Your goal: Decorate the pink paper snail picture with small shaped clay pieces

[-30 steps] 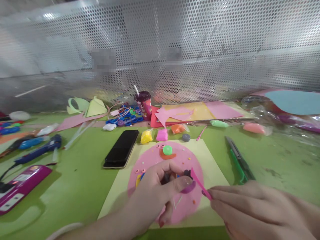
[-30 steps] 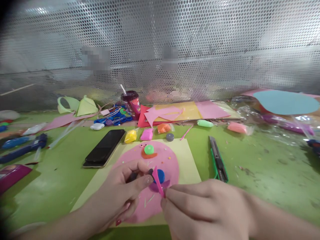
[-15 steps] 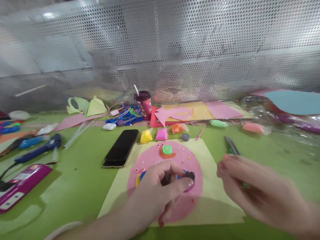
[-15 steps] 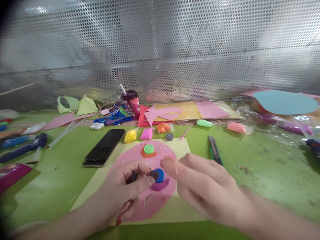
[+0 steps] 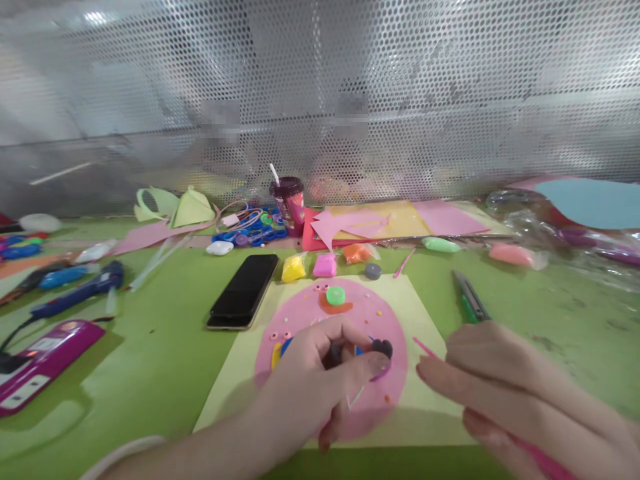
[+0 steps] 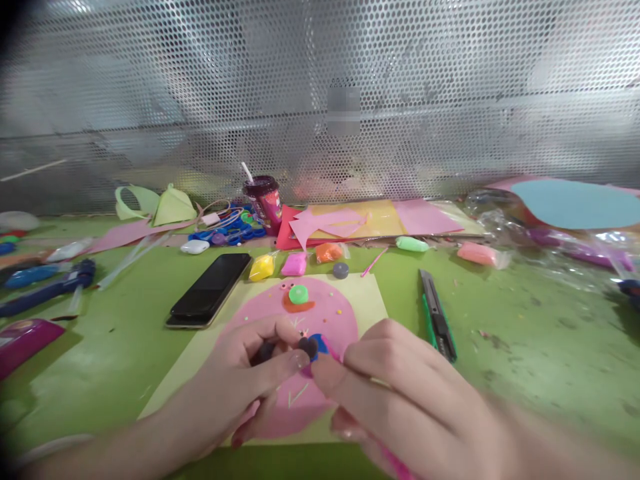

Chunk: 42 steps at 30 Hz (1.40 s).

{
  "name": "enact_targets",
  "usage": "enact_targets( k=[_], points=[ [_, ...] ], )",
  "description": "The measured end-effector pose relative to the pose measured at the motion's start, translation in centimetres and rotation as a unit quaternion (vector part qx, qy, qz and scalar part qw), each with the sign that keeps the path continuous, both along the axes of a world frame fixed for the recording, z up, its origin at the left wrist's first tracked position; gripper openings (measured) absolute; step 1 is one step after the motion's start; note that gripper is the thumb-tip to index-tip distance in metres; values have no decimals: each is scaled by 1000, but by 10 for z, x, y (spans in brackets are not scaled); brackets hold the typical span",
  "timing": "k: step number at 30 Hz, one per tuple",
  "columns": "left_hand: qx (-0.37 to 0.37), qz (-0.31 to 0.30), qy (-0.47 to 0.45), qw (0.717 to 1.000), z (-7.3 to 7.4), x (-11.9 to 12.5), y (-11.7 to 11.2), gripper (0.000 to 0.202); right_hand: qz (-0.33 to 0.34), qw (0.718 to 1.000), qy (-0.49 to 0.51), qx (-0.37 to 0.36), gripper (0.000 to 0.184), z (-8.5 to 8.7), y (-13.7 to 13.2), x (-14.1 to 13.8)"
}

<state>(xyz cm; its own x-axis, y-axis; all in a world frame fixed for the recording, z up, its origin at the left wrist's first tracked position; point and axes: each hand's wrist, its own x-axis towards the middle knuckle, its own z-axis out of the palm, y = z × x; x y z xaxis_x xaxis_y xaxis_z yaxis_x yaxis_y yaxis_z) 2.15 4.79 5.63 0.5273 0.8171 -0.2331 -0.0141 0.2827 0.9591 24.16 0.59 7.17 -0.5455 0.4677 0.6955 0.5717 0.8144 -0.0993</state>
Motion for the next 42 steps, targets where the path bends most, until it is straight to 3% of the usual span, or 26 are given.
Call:
enact_targets(
  k=[4, 17, 25, 42],
  points=[
    [-8, -7, -19, 1000, 1, 1, 0, 27, 47, 996, -29, 75, 29, -4, 2, -3],
    [-10, -19, 38, 999, 12, 1, -2, 30, 106, 994, -26, -1, 34, -6, 6, -5],
    [-1, -14, 30, 999, 8, 2, -2, 29, 109, 993, -27, -19, 35, -4, 6, -3],
    [-3, -26, 29, 999, 5, 2, -1, 32, 116, 992, -43, 25, 32, -7, 9, 0]
  ],
)
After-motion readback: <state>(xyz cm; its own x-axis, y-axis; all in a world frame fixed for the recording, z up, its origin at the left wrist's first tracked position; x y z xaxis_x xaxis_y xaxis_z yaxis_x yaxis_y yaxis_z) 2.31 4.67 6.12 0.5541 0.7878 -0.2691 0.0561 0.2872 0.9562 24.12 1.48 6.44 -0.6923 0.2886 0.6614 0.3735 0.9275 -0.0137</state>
